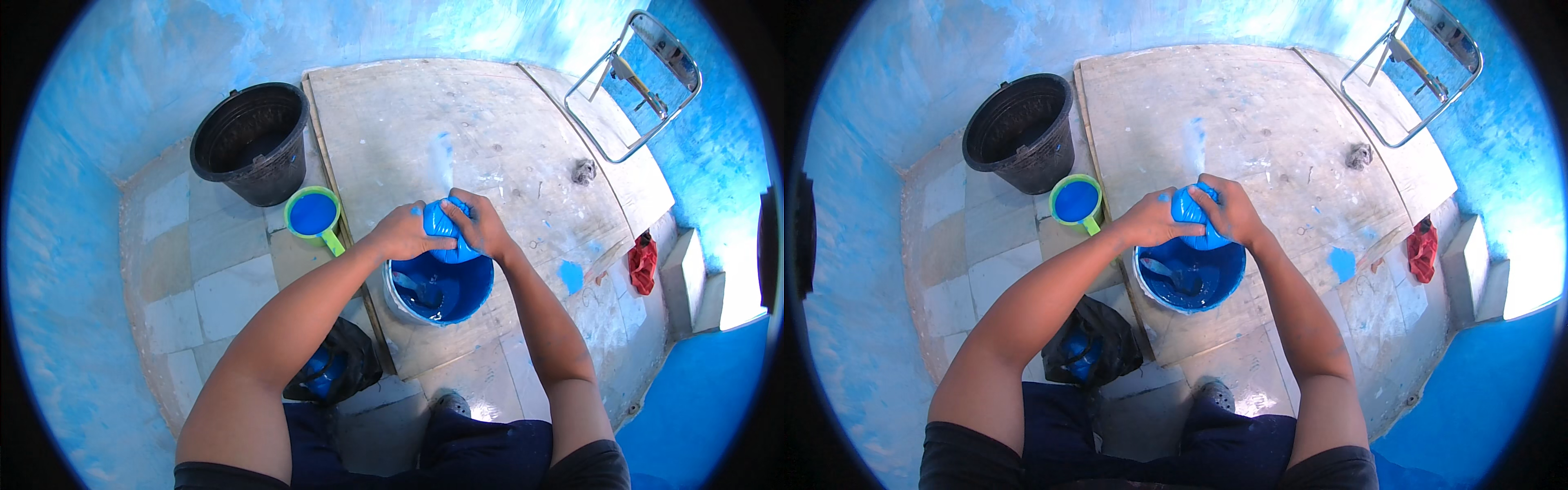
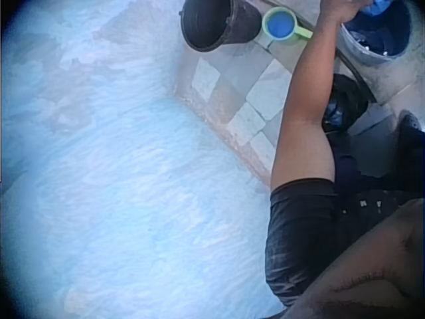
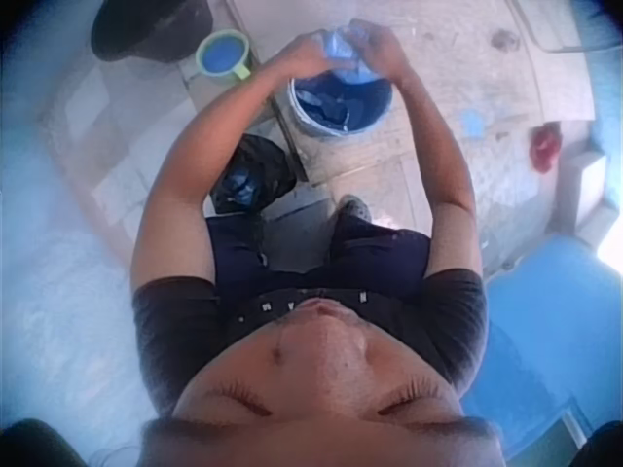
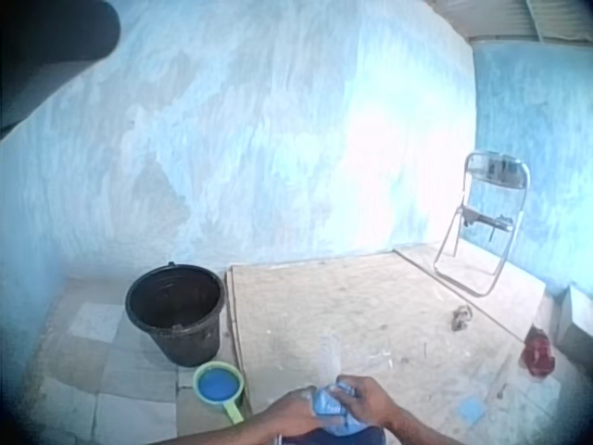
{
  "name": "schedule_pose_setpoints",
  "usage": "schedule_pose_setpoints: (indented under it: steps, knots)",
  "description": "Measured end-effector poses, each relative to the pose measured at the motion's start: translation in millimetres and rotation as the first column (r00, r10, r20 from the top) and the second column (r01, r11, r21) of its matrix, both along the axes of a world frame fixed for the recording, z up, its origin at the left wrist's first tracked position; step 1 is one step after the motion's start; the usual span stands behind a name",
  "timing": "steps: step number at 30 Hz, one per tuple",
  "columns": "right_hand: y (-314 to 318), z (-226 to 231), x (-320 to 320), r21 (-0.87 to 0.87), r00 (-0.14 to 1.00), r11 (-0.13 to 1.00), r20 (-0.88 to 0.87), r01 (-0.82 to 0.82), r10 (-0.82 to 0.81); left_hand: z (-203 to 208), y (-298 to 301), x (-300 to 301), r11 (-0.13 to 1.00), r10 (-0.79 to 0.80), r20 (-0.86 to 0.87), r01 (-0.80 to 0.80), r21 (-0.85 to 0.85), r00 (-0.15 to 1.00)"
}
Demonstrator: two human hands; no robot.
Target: The person squeezes a blue cloth into a blue bucket, pours blue paint from a smaller green container into the bucket, and then stirs the paint with their hand.
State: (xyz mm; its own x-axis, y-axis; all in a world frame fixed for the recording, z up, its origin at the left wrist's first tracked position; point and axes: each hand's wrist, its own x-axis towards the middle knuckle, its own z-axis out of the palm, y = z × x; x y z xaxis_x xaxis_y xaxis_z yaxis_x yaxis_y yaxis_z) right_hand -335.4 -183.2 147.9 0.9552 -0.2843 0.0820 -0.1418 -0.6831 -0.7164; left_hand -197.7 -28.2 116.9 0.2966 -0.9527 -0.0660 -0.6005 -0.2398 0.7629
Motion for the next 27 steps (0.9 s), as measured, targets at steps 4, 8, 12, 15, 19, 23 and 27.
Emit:
schedule_pose_setpoints:
  steps: [4,8,12,15,19,23,27]
  knots:
    - [2.4,-16.2,3.8,0.131,0.992,0.986,0.054,0.106,-0.114,-14.2,-2.0,2.8,0.999,0.034,0.056,-0.034,-0.015,0.998]
    - [2.9,-14.4,4.1,0.417,0.996,0.904,-0.018,0.089,-0.09,-15.6,-4.8,2.6,0.999,0.028,0.08,-0.03,0.029,0.996]
    - [-3.3,-11.1,2.3,0.404,0.997,0.912,-0.061,0.073,-0.053,-4.3,-3.5,-4.6,0.991,0.083,0.141,-0.096,0.091,0.987]
    - [-3.2,-3.0,5.0,0.343,0.994,0.935,-0.092,0.092,-0.064,8.8,1.5,-6.7,0.982,0.118,0.129,-0.136,0.134,0.985]
    - [-10.4,-8.7,8.4,0.308,0.984,0.935,-0.066,0.176,-0.164,15.4,0.1,-11.2,0.963,0.23,0.116,-0.243,0.113,0.966]
    - [-16.2,-13.6,10.3,0.399,0.984,0.9,-0.027,0.174,-0.178,10.2,1.8,-19.4,0.903,0.415,0.311,-0.347,-0.252,0.855]
    - [-19.7,-21.4,9.0,0.586,0.983,0.802,0.043,0.118,-0.177,21.3,10.9,-21.1,0.893,0.354,0.43,-0.163,-0.42,0.831]
